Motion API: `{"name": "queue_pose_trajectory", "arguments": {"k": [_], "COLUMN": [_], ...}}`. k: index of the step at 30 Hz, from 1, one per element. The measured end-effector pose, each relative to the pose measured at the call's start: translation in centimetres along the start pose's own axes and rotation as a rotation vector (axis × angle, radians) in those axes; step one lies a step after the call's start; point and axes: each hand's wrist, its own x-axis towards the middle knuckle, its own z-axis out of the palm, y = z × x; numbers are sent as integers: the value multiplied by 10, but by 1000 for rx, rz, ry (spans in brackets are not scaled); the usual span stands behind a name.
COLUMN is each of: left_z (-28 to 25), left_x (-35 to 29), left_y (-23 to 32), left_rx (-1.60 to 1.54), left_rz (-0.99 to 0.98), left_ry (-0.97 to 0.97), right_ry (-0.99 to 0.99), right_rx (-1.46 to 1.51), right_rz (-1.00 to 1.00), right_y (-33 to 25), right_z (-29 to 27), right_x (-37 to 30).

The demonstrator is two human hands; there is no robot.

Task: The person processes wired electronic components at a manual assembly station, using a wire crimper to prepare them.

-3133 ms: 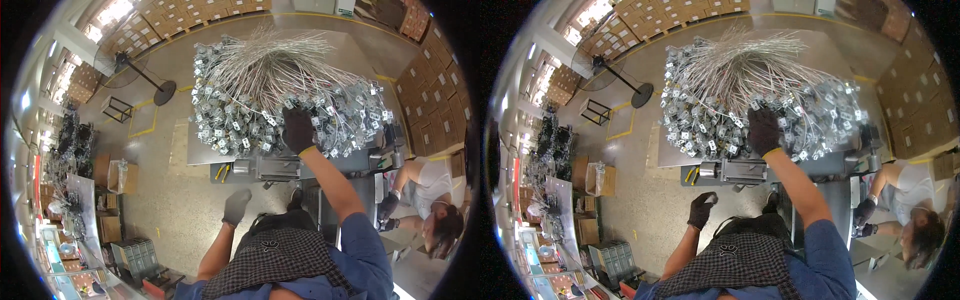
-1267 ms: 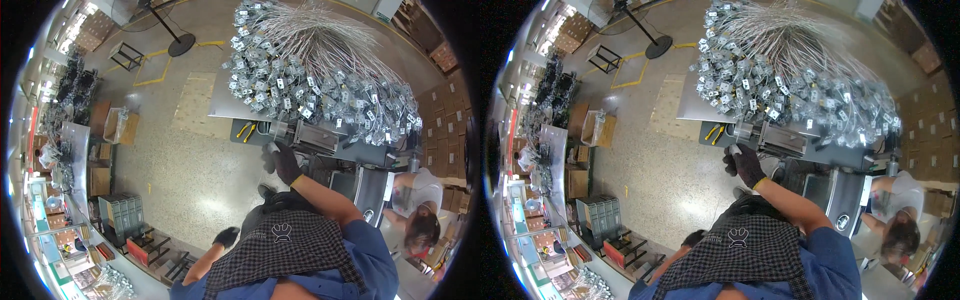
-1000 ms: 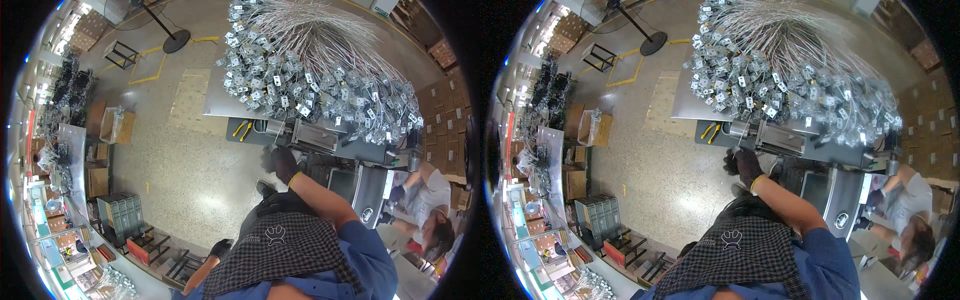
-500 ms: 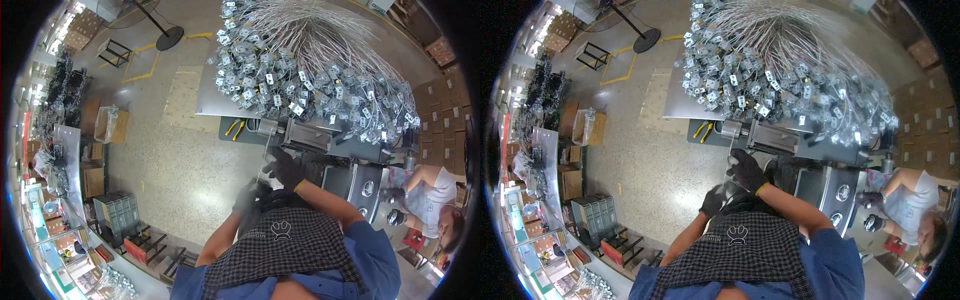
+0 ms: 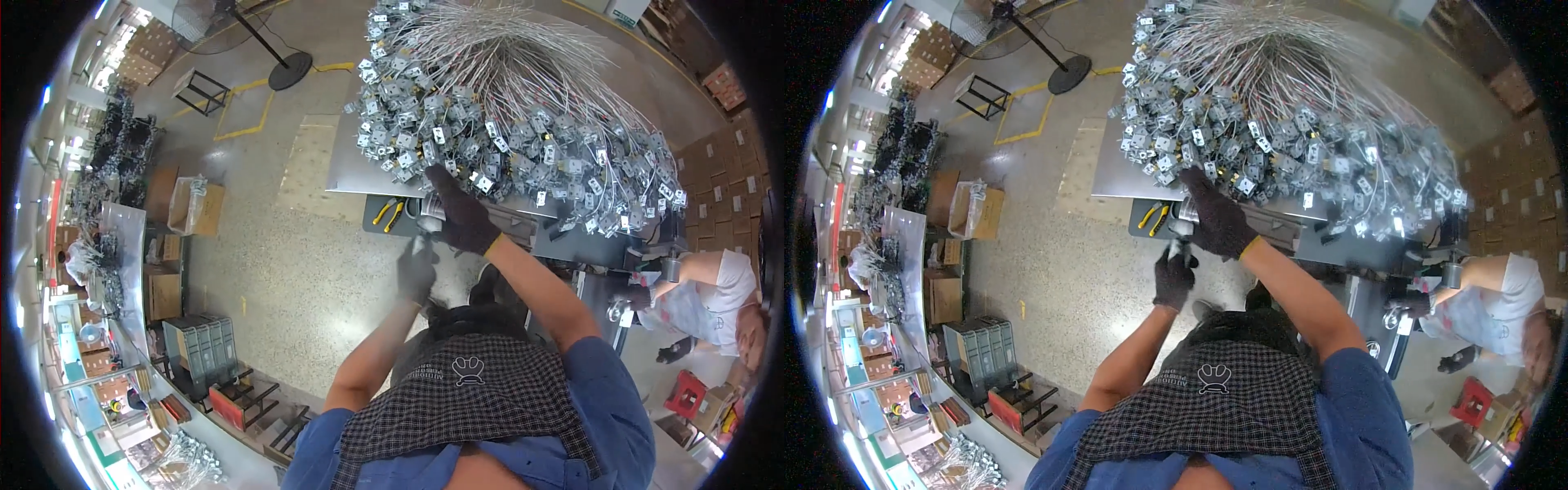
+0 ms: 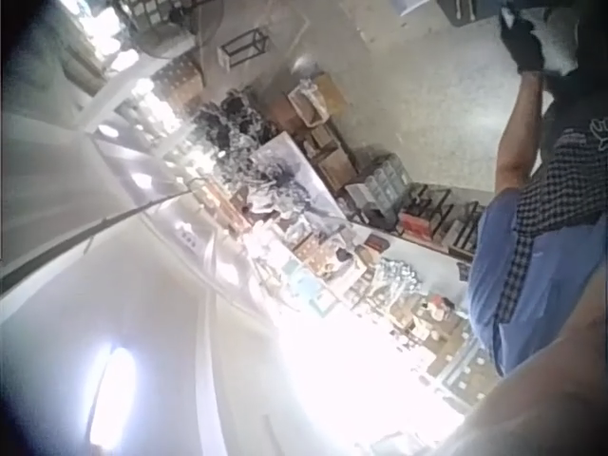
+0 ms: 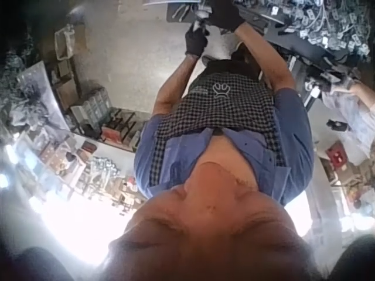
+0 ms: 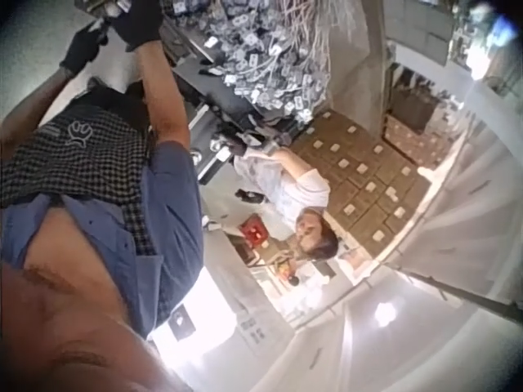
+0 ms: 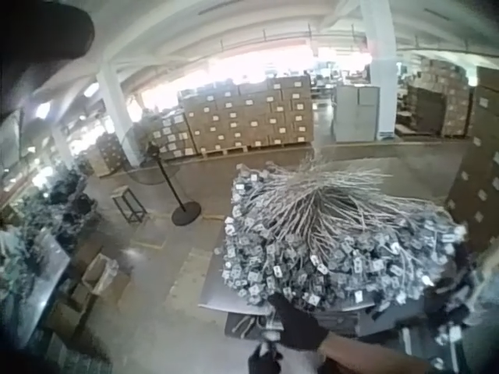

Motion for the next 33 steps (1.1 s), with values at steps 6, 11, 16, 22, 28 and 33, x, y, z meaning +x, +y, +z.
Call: {"name": "queue_pose_trajectory", "arguments": {"k": [6, 11, 16, 22, 28, 33], "left_z": [-22, -20, -40, -73, -89, -79], "left_x": [7, -21, -65, -63, -61, -67], "left_y": [-42, 24, 56, 110, 115, 110], "left_rx": [77, -202, 24, 554, 753, 855], "left_rz": [167, -52, 76, 819, 552, 520], "left_ry": [-121, 4, -295, -191, -316, -440], "right_ry": [-33, 26, 133, 18, -305, -389], "right_rx": [-298, -167, 340, 202, 888, 584], "right_rz": [-22, 17, 187, 522, 634, 184], "right_y": [-39, -22, -66, -52, -91, -29], "right_z": [3, 1, 10, 29, -17, 26], "right_x": [-17, -26, -40, -73, -58, -109]}}
